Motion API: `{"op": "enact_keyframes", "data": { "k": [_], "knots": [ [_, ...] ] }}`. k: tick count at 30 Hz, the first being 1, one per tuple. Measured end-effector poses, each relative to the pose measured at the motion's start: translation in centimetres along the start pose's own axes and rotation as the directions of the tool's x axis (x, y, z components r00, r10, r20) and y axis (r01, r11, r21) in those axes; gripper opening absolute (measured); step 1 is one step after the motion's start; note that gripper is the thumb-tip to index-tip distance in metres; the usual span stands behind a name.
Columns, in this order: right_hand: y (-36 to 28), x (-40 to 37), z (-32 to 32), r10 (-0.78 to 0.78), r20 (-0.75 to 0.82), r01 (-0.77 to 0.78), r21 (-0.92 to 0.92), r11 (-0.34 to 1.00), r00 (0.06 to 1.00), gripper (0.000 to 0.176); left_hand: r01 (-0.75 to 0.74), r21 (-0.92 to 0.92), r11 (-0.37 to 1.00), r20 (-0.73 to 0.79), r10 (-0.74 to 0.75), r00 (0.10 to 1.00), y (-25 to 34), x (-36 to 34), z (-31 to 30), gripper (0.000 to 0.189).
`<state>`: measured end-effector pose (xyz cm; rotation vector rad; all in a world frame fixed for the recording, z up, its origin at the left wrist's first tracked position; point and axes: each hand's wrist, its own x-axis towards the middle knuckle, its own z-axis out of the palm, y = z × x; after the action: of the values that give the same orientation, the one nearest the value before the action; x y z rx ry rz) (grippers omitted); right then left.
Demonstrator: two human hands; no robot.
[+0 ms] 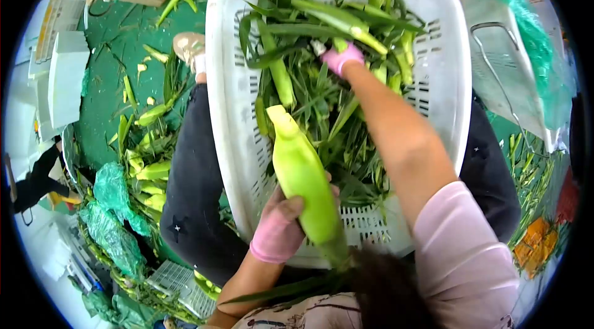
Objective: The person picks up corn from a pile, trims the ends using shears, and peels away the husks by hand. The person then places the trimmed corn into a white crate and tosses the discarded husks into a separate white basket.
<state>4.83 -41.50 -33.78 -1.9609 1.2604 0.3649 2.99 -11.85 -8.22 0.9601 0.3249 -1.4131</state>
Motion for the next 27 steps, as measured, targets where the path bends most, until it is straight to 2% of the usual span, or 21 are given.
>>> {"op": "enact_keyframes", "data": {
  "k": [2,4,5,6,7,10,11,12,13,14,15,16,17,18,19,20,22,24,25,26,27],
  "knots": [
    [0.9,2.3,0.6,-0.052,0.012,0.053,-0.042,0.998,0.999,0.054,-0.011,0.123,0.992,-0.071,0.02,0.997,-0.6,-0.1,0.0,0.079],
    [0.3,0.0,-2.0,-0.153,0.092,0.148,0.058,0.987,0.984,0.054,-0.025,0.241,0.97,-0.062,0.041,0.997,-1.2,0.3,-1.3,0.081],
    [-0.1,0.0,-3.1,0.005,0.337,-0.068,0.175,0.982,0.942,0.055,-0.081,0.268,0.96,-0.036,0.094,0.995,-1.6,0.6,-1.9,0.078],
    [-0.3,-0.6,-4.0,-0.017,0.424,-0.086,0.223,0.971,0.906,0.055,-0.101,0.295,0.95,-0.064,0.125,0.99,-1.7,0.6,-2.1,0.074],
    [-1.4,-3.4,-5.2,-0.079,0.374,0.048,0.092,0.995,0.924,0.054,-0.112,0.315,0.942,-0.08,0.144,0.986,-1.7,0.5,-2.1,0.069],
    [-3.4,-14.3,-5.1,-0.024,0.447,-0.137,0.324,0.936,0.894,0.079,-0.172,0.402,0.899,-0.052,0.211,0.976,-3.5,1.6,-3.2,0.055],
    [-2.4,-17.5,-3.6,-0.096,0.201,0.0,0.43,0.903,0.975,0.081,-0.164,0.336,0.927,-0.152,0.225,0.962,-4.4,1.9,-3.4,0.054],
    [-1.2,-20.5,-2.1,-0.161,-0.059,0.17,0.463,0.87,0.985,0.083,-0.183,0.305,0.935,-0.167,0.242,0.956,-5.1,2.7,-4.4,0.05],
    [1.2,-20.9,1.5,-0.187,-0.108,0.198,0.79,0.58,0.976,0.076,-0.176,0.241,0.954,-0.143,0.215,0.966,-5.6,3.8,-6.1,0.046],
    [1.6,-25.1,0.9,-0.145,-0.065,0.105,0.952,0.289,0.987,0.064,-0.146,0.181,0.973,-0.163,0.176,0.971,-6.1,4.5,-7.2,0.043],
    [0.7,-31.0,-3.0,0.013,0.069,-0.069,0.96,0.27,0.998,0.05,-0.104,0.155,0.983,-0.1,0.12,0.988,-6.2,4.8,-7.9,0.044],
    [0.9,-33.4,-0.9,0.22,-0.155,0.036,0.884,0.466,0.963,0.049,0.01,0.033,0.999,0.009,-0.01,1.0,-6.1,5.1,-7.9,0.046],
    [0.9,-36.8,-0.2,0.246,-0.022,-0.021,0.985,0.172,0.969,0.045,0.076,0.046,0.996,-0.007,-0.076,0.997,-6.0,5.7,-9.0,0.049],
    [2.9,-35.0,6.4,0.333,-0.212,0.054,0.903,0.426,0.919,0.047,0.096,0.097,0.991,-0.025,-0.094,0.995,-6.0,5.8,-9.3,0.051],
    [2.9,-38.3,4.3,0.192,0.019,-0.072,0.958,0.276,0.981,0.052,0.073,0.142,0.987,-0.007,-0.072,0.997,-6.3,6.8,-10.7,0.053],
    [2.8,-42.0,1.7,0.037,0.248,-0.25,0.952,0.178,0.968,0.056,0.149,0.18,0.972,-0.098,-0.133,0.986,-6.1,7.3,-11.5,0.054],
    [2.9,-44.6,3.1,0.0,-0.006,0.005,0.91,0.415,1.0,0.055,0.127,0.227,0.966,-0.035,-0.122,0.992,-6.0,5.2,-9.6,0.059],
    [2.9,-46.4,4.0,-0.085,-0.263,0.262,0.765,0.588,0.961,0.054,0.145,0.209,0.967,0.07,-0.163,0.984,-5.6,4.6,-10.2,0.063],
    [3.0,-47.1,3.1,-0.111,-0.48,0.423,0.611,0.669,0.87,0.054,0.037,0.26,0.965,0.165,-0.083,0.983,-5.7,3.5,-9.5,0.067],
    [2.7,-47.7,2.2,-0.161,-0.66,0.536,0.416,0.735,0.734,0.053,0.01,0.258,0.966,0.188,-0.06,0.98,-5.4,2.4,-9.0,0.071],
    [2.0,-48.0,1.2,-0.122,-0.79,0.593,0.339,0.73,0.601,0.055,-0.031,0.238,0.971,0.255,-0.031,0.966,-5.0,2.4,-9.9,0.073]
  ]
}}
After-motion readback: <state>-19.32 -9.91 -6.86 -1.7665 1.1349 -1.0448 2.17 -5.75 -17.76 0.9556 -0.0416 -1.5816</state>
